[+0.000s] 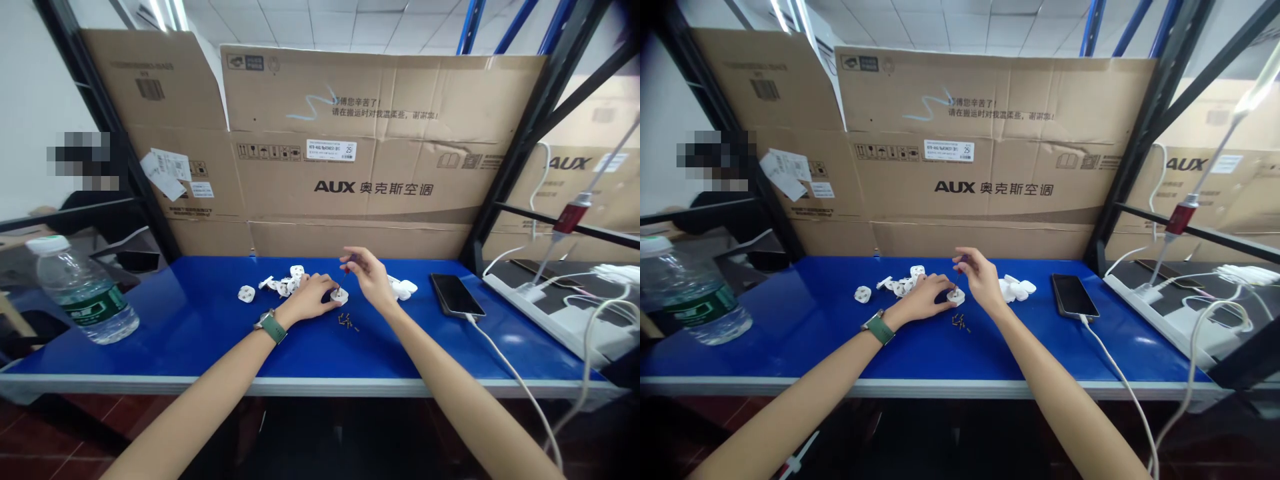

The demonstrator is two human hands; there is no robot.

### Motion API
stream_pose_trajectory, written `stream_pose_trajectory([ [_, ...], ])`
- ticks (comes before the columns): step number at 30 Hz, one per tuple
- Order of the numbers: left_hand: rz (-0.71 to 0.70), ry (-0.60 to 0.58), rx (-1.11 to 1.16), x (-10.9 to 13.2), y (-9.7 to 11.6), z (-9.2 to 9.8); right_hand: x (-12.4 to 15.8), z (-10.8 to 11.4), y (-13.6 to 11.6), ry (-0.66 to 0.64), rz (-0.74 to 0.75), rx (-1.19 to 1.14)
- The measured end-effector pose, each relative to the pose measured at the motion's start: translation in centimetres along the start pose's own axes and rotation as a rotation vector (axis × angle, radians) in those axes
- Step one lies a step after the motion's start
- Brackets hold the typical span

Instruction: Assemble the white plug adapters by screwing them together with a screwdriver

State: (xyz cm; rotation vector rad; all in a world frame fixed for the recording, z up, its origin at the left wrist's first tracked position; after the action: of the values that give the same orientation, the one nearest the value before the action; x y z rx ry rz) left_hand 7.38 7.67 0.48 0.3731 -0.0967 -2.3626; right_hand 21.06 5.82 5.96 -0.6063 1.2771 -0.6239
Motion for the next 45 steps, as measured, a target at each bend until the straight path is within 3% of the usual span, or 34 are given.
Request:
stream_pose_trajectory([
  [2, 0.022, 0.069, -0.081, 0.0, -0.2, 0.5, 0.0, 1.4, -0.9, 0.097, 0.057, 0.052],
  [5, 0.145, 0.19, -0.168, 0.1, -1.3, 1.7, -0.1, 3.4, -1.1, 0.17, 0.042, 0.305],
  [9, 0.276, 0.208, -0.142, 0.2, -3.4, 2.8, -0.4, 3.9, 2.8, -0.108, -0.22, 0.789],
  [15, 0.177, -0.027, -0.179, 1.3, -5.8, 3.2, 1.0, 6.3, 7.7, -0.279, -0.59, 1.115],
  [21, 0.209, -0.111, -0.212, 2.2, -7.5, 3.3, 1.1, 6.3, 9.4, -0.346, -0.68, 1.106],
  [30, 0.243, -0.04, -0.205, 1.2, -7.6, 2.8, 0.5, 5.8, 10.3, -0.321, -0.686, 1.065],
  [45, 0.087, 0.08, -0.012, 0.5, -4.1, 4.4, 0.0, 5.7, 10.5, -0.392, -0.62, 0.958],
])
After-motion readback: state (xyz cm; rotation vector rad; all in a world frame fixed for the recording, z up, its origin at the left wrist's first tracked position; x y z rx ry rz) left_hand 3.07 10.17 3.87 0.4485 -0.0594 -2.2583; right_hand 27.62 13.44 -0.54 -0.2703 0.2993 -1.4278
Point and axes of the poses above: each hand's wrist, its own x-axis away from the middle knuckle, its own z-axis out of the back of the hand, y = z × x, the point moved 9 cm from there along -x, towards the middle knuckle, and after that the axes turned 6 degrees about -y, right-handed, at the moved point
